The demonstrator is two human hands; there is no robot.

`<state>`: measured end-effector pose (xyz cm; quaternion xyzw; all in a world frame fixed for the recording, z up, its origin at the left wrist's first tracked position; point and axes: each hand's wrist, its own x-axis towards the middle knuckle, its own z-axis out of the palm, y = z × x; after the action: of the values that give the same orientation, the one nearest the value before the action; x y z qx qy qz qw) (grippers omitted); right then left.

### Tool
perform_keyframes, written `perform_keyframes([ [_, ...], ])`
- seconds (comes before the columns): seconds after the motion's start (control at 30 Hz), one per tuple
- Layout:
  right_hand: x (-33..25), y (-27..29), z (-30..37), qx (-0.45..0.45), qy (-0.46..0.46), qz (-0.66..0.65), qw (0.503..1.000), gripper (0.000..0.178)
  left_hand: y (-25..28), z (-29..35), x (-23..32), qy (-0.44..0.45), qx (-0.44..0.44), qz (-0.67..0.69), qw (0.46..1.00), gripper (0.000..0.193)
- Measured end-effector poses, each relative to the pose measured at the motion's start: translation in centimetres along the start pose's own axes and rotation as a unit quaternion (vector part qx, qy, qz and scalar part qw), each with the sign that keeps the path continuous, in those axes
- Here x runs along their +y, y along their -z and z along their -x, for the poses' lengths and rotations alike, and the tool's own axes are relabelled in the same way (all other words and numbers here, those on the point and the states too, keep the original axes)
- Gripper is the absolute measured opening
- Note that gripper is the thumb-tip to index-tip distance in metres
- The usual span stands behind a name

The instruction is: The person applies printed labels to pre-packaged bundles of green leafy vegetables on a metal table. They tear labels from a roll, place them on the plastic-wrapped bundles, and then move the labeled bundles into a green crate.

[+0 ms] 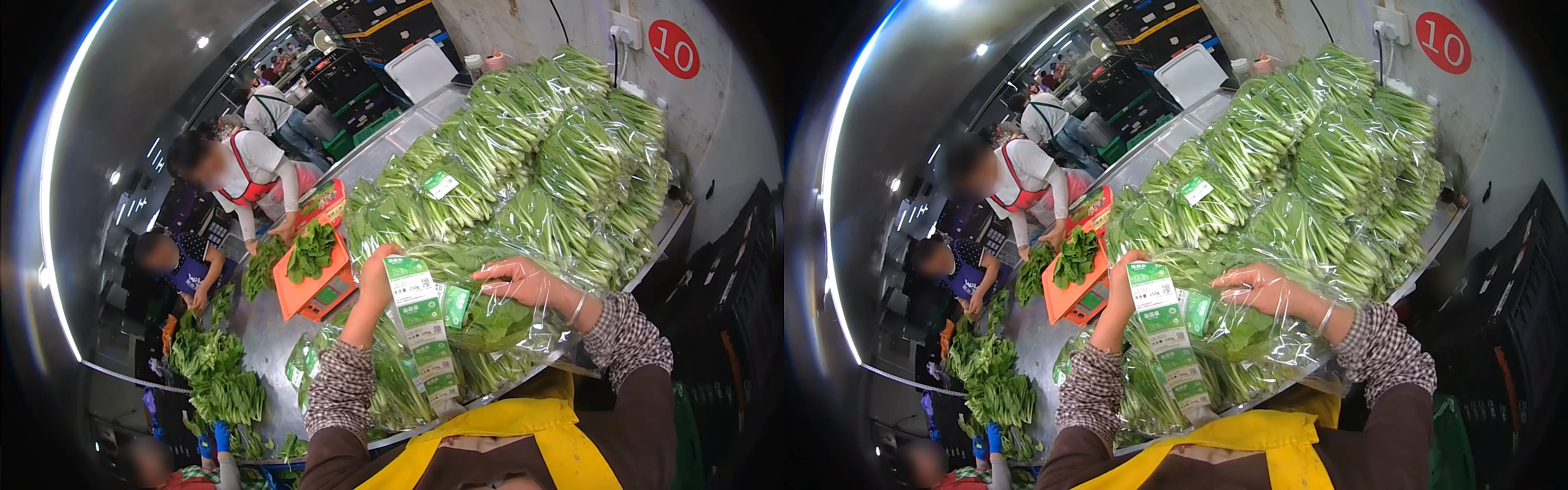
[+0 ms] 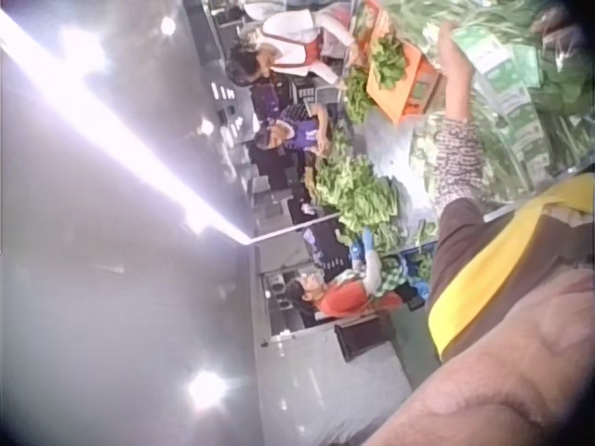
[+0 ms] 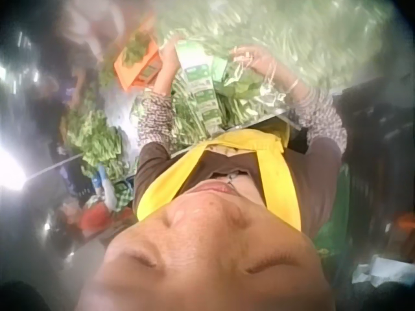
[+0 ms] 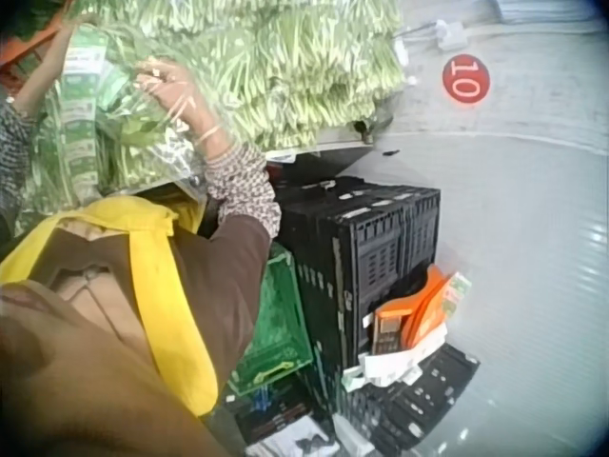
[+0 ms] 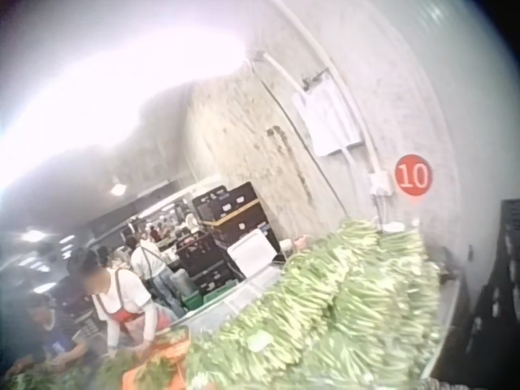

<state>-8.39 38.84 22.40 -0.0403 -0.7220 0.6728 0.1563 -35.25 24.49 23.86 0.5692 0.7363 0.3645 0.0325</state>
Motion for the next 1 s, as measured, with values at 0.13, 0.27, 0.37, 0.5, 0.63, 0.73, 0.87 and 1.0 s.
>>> perform_keyframes([
  [0.13,0.5,0.1,0.1,0.006,0.005,0.02,1.0,0.029,-0.3,0.1,0.5,-0.072,0.004,-0.106,0.992,0.026],
  [0.27,-0.5,-0.1,0.6,0.04,-0.014,0.088,0.995,0.029,-0.2,0.3,-1.0,0.081,-0.021,0.143,0.986,0.021],
  [0.37,0.4,0.0,0.8,0.12,0.067,0.127,0.982,0.026,0.4,-0.1,-0.8,0.142,-0.016,0.39,0.909,0.019],
  [0.5,0.0,1.1,2.0,0.212,0.095,0.151,0.961,0.023,0.3,0.0,-2.4,0.162,0.013,0.453,0.877,0.023],
  [0.63,-1.9,2.2,6.1,0.266,0.018,0.095,0.959,0.021,-0.6,0.1,-4.2,0.162,0.03,0.425,0.89,0.024],
  [0.73,-1.2,3.0,11.3,0.337,0.005,0.024,0.941,0.02,0.3,0.3,-3.9,0.135,0.053,0.373,0.917,0.026],
  [0.87,1.2,3.4,22.1,0.492,-0.004,-0.16,0.856,0.021,1.7,-1.0,-0.1,0.03,0.15,0.27,0.951,0.024],
  [1.0,5.2,0.7,31.5,0.594,-0.082,-0.117,0.792,0.019,3.5,-1.1,8.1,0.031,0.094,0.348,0.932,0.018],
])
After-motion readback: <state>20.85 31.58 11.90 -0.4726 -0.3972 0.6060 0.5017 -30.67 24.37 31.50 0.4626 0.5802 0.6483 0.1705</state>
